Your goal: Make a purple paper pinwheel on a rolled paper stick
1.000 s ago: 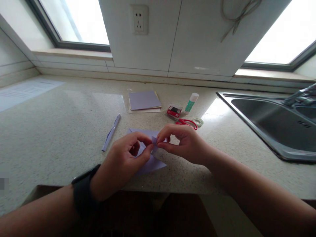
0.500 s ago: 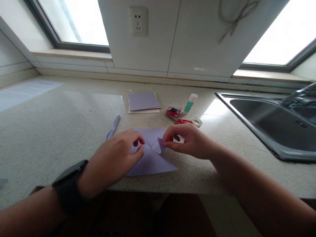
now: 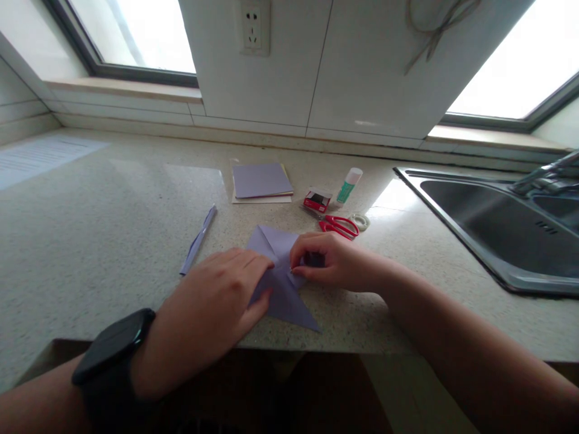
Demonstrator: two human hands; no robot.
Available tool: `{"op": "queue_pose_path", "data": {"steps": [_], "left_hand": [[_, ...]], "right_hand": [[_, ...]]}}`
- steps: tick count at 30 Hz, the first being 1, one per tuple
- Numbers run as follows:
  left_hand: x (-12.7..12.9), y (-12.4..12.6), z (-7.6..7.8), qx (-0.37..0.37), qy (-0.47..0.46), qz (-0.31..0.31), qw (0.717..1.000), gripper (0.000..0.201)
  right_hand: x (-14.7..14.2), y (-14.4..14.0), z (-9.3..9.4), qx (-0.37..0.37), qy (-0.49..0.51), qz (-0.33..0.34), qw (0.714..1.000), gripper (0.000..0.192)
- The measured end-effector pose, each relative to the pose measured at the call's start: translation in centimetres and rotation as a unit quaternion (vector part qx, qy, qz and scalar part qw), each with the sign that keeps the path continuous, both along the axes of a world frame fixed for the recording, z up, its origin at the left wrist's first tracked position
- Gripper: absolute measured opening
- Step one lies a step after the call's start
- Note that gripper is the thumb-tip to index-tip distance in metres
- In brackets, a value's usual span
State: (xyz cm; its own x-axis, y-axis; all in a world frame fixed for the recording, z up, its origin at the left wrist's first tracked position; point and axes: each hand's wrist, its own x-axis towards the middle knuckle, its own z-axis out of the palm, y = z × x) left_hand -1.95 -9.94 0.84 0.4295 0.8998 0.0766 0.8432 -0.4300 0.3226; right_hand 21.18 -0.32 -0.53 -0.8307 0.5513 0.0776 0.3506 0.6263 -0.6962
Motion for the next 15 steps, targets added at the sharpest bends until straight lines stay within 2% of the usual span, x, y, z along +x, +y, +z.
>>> {"op": "queue_pose_path", "data": {"steps": [9,15], "left_hand": [[0.5,-0.8,-1.9,0.108,0.053,-0.029,0.992,0.036],[0.7,-0.9,-2.5,0.114,0.046,-0.024,0.992,0.035]], "right_hand": [[-0.1,0.1,-0.4,0.053,0.007,0.020,0.998,0.003],[-0.1,-0.1,-0.4,0.052,0.010,0.011,0.999,0.003]]}}
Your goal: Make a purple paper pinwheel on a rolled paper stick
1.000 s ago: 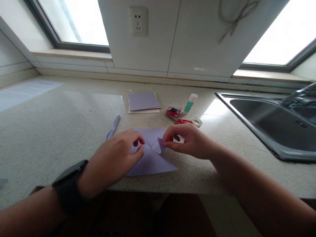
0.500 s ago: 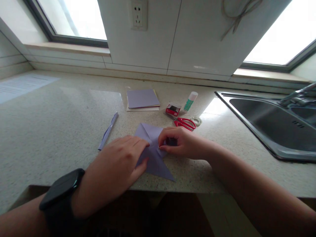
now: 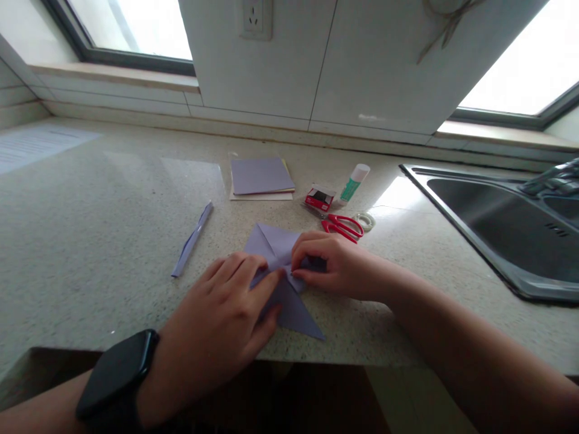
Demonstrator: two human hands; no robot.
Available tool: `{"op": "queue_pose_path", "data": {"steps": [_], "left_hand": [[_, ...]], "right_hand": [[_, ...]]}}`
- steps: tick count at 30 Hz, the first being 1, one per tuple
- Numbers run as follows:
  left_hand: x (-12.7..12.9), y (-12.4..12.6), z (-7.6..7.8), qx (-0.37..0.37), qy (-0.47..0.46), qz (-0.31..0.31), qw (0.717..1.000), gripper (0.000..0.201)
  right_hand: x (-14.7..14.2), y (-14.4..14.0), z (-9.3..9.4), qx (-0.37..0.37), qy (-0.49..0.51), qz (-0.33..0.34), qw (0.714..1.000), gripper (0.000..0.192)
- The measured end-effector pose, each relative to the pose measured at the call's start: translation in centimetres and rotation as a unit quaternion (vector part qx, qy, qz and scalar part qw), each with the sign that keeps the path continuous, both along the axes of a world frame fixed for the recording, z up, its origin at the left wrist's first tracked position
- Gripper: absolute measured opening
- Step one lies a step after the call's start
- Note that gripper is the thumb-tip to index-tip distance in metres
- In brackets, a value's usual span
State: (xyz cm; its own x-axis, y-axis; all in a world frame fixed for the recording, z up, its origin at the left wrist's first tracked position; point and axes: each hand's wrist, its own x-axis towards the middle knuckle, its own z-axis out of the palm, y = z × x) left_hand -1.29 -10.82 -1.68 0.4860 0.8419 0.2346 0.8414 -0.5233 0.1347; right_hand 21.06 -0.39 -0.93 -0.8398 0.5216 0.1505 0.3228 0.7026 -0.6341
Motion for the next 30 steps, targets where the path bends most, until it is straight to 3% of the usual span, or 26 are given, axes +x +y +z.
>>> {"op": "queue_pose_path", "data": {"steps": [4,8,11,18,30], "left_hand": [[0.0,0.1,-0.1,-0.007,-0.007,-0.001,1.000,0.035],[-0.2,0.2,-0.1,-0.006,-0.003,-0.007,1.000,0.036],[-0.3,0.3,0.0,-0.007,0.006,-0.015,1.000,0.037],[-0.6,-0.1,0.0,-0.010,0.017,-0.028,0.999,0.039],[-2.2,-1.4,-0.5,0.015,0.008,-0.057,0.998,0.036]], "right_hand": [[0.9,0.4,0.8,-0.004,0.032,-0.042,0.999,0.006],[2.7,1.4,1.7,0.028,0.048,-0.151,0.987,0.010],[3.7,2.1,1.9,0.018,0.042,-0.192,0.980,0.010],[3.6,2.1,1.9,0.061,-0.057,-0.133,0.987,0.011],[4.5,2.6,2.0,0.114,-0.077,-0.110,0.984,0.007]]}}
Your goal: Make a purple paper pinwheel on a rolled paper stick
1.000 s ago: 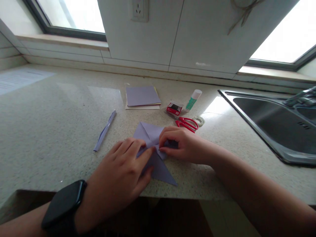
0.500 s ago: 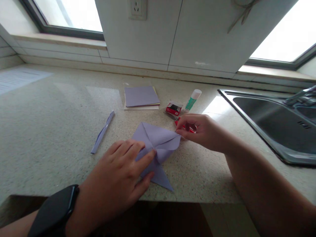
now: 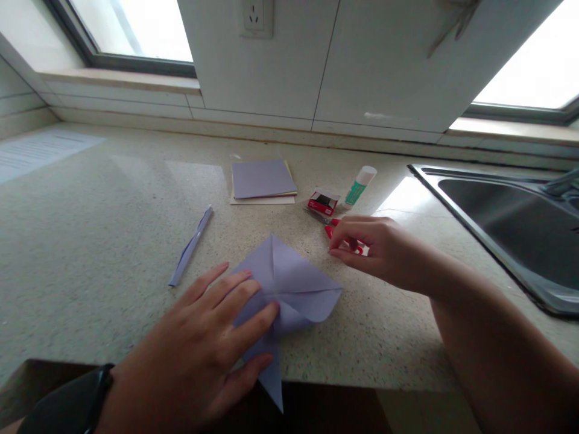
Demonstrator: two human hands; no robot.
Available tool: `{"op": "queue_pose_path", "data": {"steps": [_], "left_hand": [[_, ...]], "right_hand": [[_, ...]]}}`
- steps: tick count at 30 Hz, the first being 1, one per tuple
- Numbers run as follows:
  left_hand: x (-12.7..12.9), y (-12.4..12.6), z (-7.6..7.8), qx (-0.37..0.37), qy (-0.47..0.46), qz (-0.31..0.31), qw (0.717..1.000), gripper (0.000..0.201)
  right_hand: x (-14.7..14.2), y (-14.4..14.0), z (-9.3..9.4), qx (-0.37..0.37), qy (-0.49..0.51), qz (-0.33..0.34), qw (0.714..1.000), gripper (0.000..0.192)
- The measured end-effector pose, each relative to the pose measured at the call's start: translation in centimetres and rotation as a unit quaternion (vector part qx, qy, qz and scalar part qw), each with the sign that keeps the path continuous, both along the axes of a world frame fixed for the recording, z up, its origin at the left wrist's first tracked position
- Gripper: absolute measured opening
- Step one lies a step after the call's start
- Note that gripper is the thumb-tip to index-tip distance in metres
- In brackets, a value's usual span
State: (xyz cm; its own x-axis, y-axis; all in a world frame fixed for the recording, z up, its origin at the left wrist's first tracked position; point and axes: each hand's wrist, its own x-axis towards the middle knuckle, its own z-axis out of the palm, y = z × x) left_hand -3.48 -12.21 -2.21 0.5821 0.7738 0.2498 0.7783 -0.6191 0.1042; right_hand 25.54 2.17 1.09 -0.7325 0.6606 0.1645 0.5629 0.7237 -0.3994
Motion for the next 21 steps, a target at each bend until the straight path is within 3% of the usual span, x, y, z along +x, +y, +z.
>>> {"op": "queue_pose_path", "data": {"steps": [9,21], "left_hand": [[-0.78,-0.61,-1.01,0.024,-0.021,-0.006,0.999,0.037],[-0.46,-0.01,-0.76,0.039,-0.006,-0.021,0.999,0.037]], "right_hand": [[-0.57,-0.35,-0.18,-0.018,-0.024,0.034,0.999,0.011],[-0.53,-0.33,-0.67,-0.020,-0.037,0.037,0.998,0.011]]}}
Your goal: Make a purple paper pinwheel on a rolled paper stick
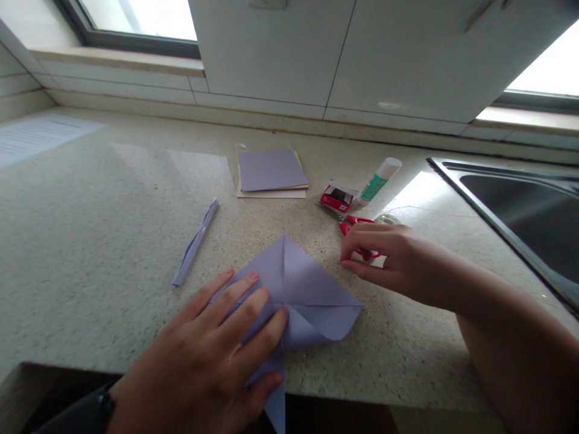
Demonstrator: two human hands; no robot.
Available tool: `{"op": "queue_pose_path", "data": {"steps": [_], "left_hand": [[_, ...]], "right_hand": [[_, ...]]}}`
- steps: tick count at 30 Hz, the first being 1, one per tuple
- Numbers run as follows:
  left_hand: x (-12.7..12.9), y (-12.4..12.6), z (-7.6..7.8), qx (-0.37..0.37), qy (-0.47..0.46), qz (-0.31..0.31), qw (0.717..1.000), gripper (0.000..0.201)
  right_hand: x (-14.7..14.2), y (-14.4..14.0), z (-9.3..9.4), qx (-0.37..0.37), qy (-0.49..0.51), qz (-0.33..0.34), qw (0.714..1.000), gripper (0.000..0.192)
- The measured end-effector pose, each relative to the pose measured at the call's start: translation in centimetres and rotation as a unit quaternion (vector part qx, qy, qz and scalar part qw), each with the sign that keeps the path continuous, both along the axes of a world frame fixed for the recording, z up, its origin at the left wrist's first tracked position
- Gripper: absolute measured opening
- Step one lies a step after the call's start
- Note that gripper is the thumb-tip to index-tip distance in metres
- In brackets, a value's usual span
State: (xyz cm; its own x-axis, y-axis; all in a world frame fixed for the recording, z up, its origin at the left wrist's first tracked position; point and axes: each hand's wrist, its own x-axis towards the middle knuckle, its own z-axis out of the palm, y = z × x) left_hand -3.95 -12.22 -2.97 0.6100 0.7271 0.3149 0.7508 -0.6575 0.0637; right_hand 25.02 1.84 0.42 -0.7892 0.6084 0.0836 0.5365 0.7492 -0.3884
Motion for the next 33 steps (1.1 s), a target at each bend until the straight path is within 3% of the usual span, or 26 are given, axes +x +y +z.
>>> {"op": "queue_pose_path", "data": {"steps": [33], "left_hand": [[0.13,-0.02,-0.32,0.026,0.000,0.001,1.000,0.033]], "right_hand": [[-0.40,0.28,-0.54,0.051,-0.033,-0.006,0.998,0.009]]}}
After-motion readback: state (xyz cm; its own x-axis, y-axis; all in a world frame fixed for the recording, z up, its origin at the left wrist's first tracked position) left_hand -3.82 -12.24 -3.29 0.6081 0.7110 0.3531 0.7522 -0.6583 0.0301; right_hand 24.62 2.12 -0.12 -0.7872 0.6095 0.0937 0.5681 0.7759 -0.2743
